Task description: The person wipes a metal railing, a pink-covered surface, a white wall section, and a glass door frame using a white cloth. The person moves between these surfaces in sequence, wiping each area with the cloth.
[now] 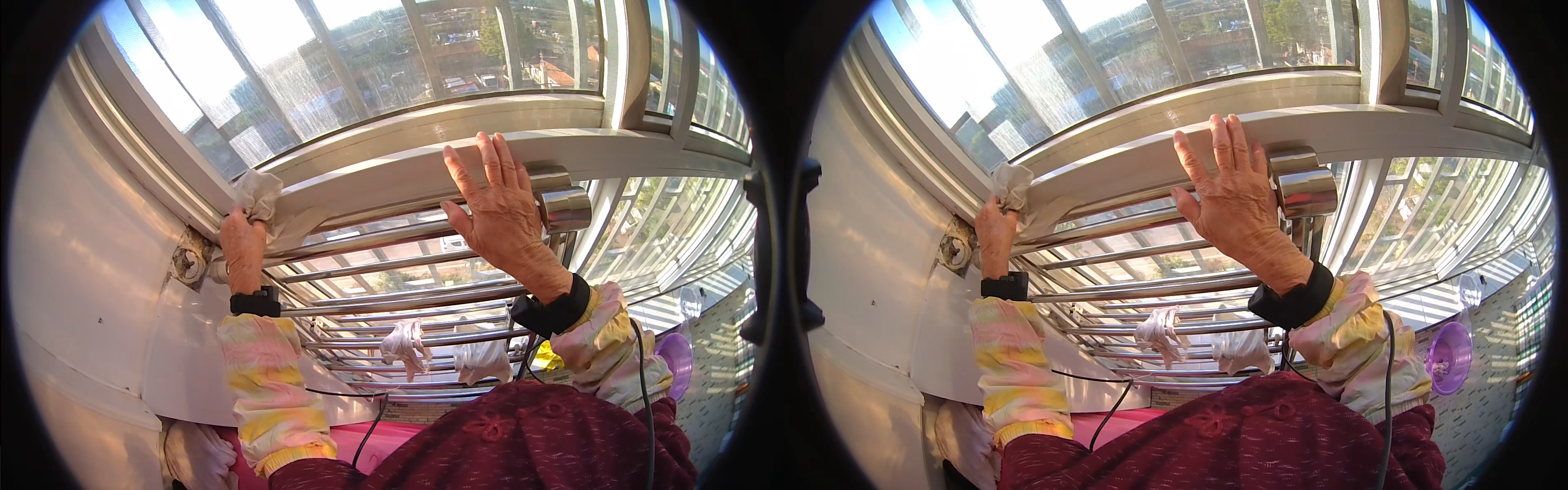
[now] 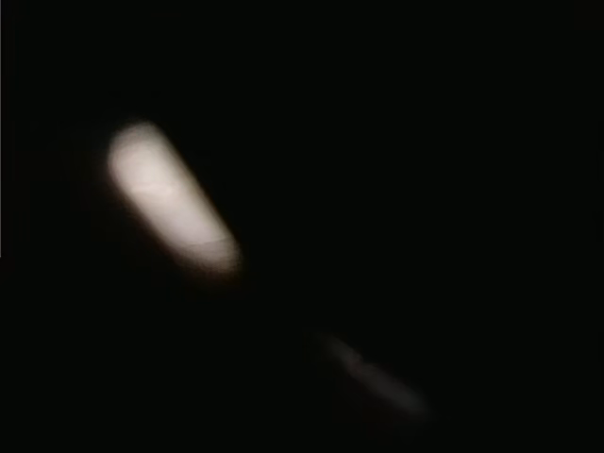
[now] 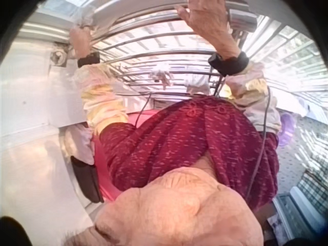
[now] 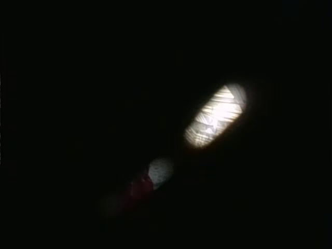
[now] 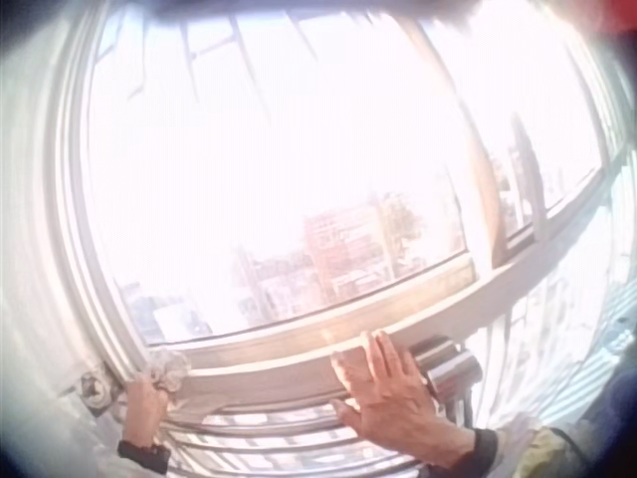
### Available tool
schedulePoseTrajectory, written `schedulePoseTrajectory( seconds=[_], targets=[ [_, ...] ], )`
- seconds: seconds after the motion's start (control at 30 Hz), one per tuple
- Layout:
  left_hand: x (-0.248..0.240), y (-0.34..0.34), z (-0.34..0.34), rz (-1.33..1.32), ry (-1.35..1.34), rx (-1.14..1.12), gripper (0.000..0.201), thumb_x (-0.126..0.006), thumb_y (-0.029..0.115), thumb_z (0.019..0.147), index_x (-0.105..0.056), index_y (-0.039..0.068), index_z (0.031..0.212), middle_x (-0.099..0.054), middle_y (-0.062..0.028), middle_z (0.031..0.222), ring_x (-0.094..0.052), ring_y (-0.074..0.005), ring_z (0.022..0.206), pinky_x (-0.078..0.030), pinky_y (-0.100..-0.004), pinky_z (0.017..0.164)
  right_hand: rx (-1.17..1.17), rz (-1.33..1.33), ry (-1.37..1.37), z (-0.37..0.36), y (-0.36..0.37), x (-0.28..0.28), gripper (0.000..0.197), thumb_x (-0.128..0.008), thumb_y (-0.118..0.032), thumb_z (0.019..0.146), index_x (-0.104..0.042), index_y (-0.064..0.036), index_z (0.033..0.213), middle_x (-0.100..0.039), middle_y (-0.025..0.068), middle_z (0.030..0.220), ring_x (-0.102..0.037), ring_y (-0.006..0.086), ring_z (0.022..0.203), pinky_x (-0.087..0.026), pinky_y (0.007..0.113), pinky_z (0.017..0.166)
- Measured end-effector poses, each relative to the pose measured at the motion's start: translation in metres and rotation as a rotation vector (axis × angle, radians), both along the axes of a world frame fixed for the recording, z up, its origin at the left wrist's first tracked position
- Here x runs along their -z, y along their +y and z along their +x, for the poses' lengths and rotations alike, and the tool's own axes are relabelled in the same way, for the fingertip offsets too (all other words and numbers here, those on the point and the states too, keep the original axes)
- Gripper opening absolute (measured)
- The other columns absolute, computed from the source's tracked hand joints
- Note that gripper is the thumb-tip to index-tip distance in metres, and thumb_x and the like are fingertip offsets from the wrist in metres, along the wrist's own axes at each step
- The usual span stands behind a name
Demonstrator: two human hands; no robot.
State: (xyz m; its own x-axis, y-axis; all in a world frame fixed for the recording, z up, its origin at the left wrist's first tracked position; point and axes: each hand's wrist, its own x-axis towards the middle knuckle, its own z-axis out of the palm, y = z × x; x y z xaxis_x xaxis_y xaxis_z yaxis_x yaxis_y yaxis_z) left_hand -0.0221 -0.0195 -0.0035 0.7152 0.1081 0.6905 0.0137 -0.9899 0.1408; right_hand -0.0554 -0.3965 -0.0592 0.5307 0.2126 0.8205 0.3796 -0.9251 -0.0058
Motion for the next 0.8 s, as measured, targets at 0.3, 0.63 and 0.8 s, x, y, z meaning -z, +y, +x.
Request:
schedulePoseTrajectory(
  seconds=[0.3,0.63,0.8],
  targets=[
    [0.02,-0.062,0.008,0.121,0.044,0.13,0.024,-0.06,0.012,0.083,-0.053,-0.007,0.096,-0.06,-0.0275,0.093,-0.063,-0.0448,0.085,-0.053,-0.0469,0.071,0.035,-0.057,0.004,0.005,0.006,-0.008,0.064,-0.059,-0.023,0.077,-0.044,-0.008,0.137,-0.038,0.0254,0.131,-0.034,0.0421,0.128,-0.036,0.053,0.099],
    [0.022,-0.209,-0.016,-0.164,0.148,0.864,0.034,-0.057,0.002,0.077,-0.053,0.002,0.111,-0.062,-0.0233,0.094,-0.06,-0.0434,0.09,-0.049,-0.0456,0.077,-0.028,-0.011,0.034,0.001,0.0,-0.009,0.062,-0.059,-0.017,0.075,-0.044,-0.0079,0.134,-0.036,0.0222,0.135,-0.034,0.0411,0.129,-0.036,0.05,0.102],
    [0.006,-0.117,-0.005,0.017,0.359,0.626,0.024,-0.057,0.0,0.076,-0.067,0.003,0.098,-0.066,-0.0202,0.089,-0.063,-0.0396,0.088,-0.05,-0.0403,0.079,-0.031,-0.01,0.028,0.0,-0.001,-0.008,0.06,-0.055,-0.015,0.077,-0.045,-0.0084,0.136,-0.038,0.0228,0.134,-0.035,0.0401,0.13,-0.037,0.049,0.104]
  ],
)
